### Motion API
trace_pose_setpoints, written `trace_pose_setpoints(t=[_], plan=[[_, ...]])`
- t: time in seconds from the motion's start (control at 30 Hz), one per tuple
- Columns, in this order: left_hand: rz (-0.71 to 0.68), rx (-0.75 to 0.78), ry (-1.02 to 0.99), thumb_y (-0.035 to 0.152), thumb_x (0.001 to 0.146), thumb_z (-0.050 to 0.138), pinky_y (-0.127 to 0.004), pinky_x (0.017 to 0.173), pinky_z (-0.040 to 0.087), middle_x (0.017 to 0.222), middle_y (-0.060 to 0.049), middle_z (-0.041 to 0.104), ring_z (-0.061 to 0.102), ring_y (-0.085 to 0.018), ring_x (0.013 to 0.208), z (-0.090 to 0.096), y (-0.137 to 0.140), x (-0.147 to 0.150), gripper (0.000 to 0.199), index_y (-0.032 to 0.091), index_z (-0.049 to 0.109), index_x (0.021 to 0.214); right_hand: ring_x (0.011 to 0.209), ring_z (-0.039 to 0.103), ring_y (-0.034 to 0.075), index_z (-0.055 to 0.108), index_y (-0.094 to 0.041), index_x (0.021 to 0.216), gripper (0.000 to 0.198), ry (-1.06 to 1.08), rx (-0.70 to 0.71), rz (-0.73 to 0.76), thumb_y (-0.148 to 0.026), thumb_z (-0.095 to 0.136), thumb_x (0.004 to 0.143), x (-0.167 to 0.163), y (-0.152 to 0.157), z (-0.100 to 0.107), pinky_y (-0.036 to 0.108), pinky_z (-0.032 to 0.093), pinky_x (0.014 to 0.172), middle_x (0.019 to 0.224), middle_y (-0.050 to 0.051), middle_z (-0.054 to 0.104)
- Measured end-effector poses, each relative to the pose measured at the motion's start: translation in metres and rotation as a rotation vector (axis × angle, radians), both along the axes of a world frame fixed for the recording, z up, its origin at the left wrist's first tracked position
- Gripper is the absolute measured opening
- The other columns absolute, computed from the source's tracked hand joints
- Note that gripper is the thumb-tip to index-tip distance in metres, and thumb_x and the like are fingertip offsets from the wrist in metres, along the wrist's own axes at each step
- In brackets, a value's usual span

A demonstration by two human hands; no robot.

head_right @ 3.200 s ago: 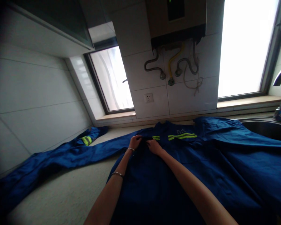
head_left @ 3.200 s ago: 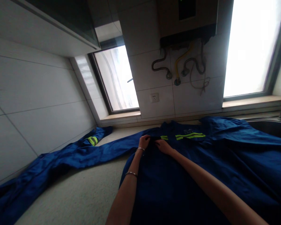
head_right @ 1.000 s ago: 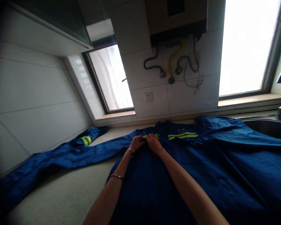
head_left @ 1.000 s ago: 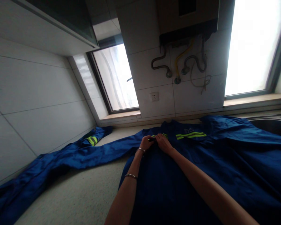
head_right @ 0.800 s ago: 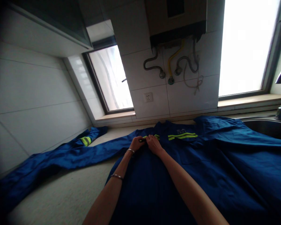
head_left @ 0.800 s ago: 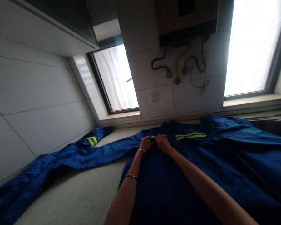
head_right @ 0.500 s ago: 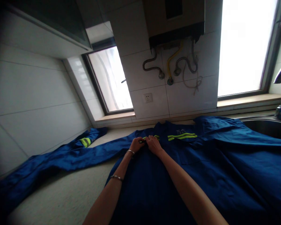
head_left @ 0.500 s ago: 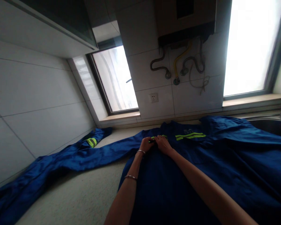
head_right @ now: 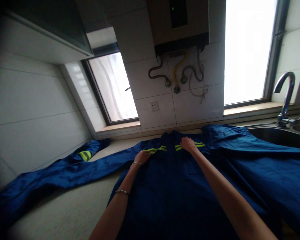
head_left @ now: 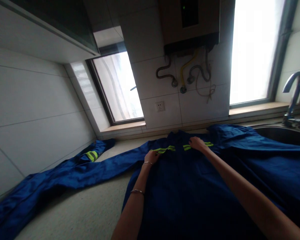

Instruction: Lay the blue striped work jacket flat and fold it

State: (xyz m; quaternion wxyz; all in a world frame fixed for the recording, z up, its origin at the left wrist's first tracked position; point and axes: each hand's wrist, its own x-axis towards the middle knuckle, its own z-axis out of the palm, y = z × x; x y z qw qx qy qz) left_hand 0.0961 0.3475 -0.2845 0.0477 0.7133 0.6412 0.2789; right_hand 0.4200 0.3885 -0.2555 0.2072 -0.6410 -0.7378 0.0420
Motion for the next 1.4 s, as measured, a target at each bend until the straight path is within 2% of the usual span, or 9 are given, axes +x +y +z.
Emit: trace_pose_setpoints(t=[0.13,0.23,0.3,0.47,0.6,0.83,1.0,1.2,1.4], plan=[[0.026,-0.106,0.18,0.058,0.08,0.047,-0.053,0.101,0.027,0.131,-0.013,0.051,0.035,-0.035,0.128,-0.014,-0.005,0.018,0.05,0.024,0.062,0.114,0.125,0.033,0.043,0.048,-0.026,0.131,0.064,-0.102,-0.166,-0.027,-0.064,0.042,0.08,0.032,-0.007,-0.039,0.065,0.021,0.094,0.139,0.016,0.039],[0.086,-0.187,0.243,0.066,0.078,0.042,-0.062,0.103,0.009,0.146,-0.017,0.026,0.017,-0.041,0.134,-0.017,-0.007,0.026,0.074,0.019,0.044,0.134,0.133,0.017,0.04,0.031,-0.031,0.14,0.068,-0.151,-0.175,-0.042,-0.068,0.026,0.083,0.032,-0.008,-0.057,0.065,0.01,0.098,0.149,0.012,0.021],[0.028,-0.163,0.314,0.064,0.081,0.038,-0.062,0.104,0.003,0.149,-0.013,0.018,0.007,-0.038,0.136,-0.016,-0.008,0.03,0.073,0.022,0.032,0.141,0.133,0.015,0.041,0.031,-0.03,0.141,0.07,-0.167,-0.153,-0.043,-0.069,0.024,0.083,0.03,-0.005,-0.061,0.065,0.008,0.098,0.15,0.011,0.018],[-0.244,-0.289,0.437,0.062,0.087,0.022,-0.053,0.109,0.01,0.152,-0.004,0.009,0.008,-0.027,0.139,-0.013,-0.009,0.04,0.064,0.031,0.019,0.144,0.132,0.016,0.043,0.031,-0.03,0.14,0.071,-0.169,-0.113,-0.03,-0.07,0.022,0.083,0.029,-0.004,-0.06,0.066,0.008,0.097,0.149,0.012,0.019],[-0.216,-0.281,0.487,0.07,0.084,0.018,-0.054,0.108,0.01,0.153,-0.004,0.008,0.007,-0.027,0.139,-0.015,-0.01,0.043,0.07,0.033,0.019,0.143,0.131,0.021,0.04,0.033,-0.031,0.14,0.067,-0.104,-0.083,-0.019,-0.067,0.025,0.084,0.031,-0.007,-0.056,0.065,0.012,0.098,0.147,0.01,0.026],[-0.202,-0.261,0.511,0.068,0.085,0.017,-0.053,0.108,0.013,0.152,-0.003,0.01,0.009,-0.027,0.139,-0.015,-0.013,0.044,0.068,0.034,0.018,0.144,0.129,0.033,0.028,0.04,-0.023,0.137,0.048,0.02,0.133,0.031,-0.039,0.03,0.093,0.058,-0.031,-0.034,0.046,0.027,0.102,0.145,0.009,0.031],[-0.172,-0.24,0.532,0.06,0.088,0.022,-0.05,0.109,0.016,0.151,-0.003,0.015,0.011,-0.028,0.138,-0.01,-0.018,0.049,0.062,0.031,0.022,0.143,0.133,0.021,0.037,0.034,-0.031,0.139,0.053,-0.143,0.023,0.071,-0.05,0.032,0.091,0.076,-0.071,-0.021,0.055,0.023,0.101,0.149,0.009,0.021],[-0.181,-0.063,0.664,0.037,0.089,0.033,-0.05,0.11,0.008,0.15,0.0,0.02,0.009,-0.03,0.138,-0.002,-0.036,0.058,0.051,0.029,0.033,0.139,0.132,0.013,0.046,0.022,-0.037,0.142,0.067,-0.218,-0.178,0.074,-0.069,0.023,0.084,0.08,-0.104,-0.04,0.069,0.014,0.096,0.151,0.008,0.014],[-0.13,-0.355,0.522,0.059,0.088,0.015,-0.065,0.101,0.015,0.153,-0.002,0.006,0.007,-0.037,0.137,-0.004,-0.055,0.059,0.063,0.032,0.014,0.144,0.133,0.013,0.044,0.018,-0.038,0.143,0.063,-0.232,-0.167,0.07,-0.065,0.02,0.086,0.081,-0.114,-0.05,0.066,0.014,0.098,0.152,0.007,0.012]])
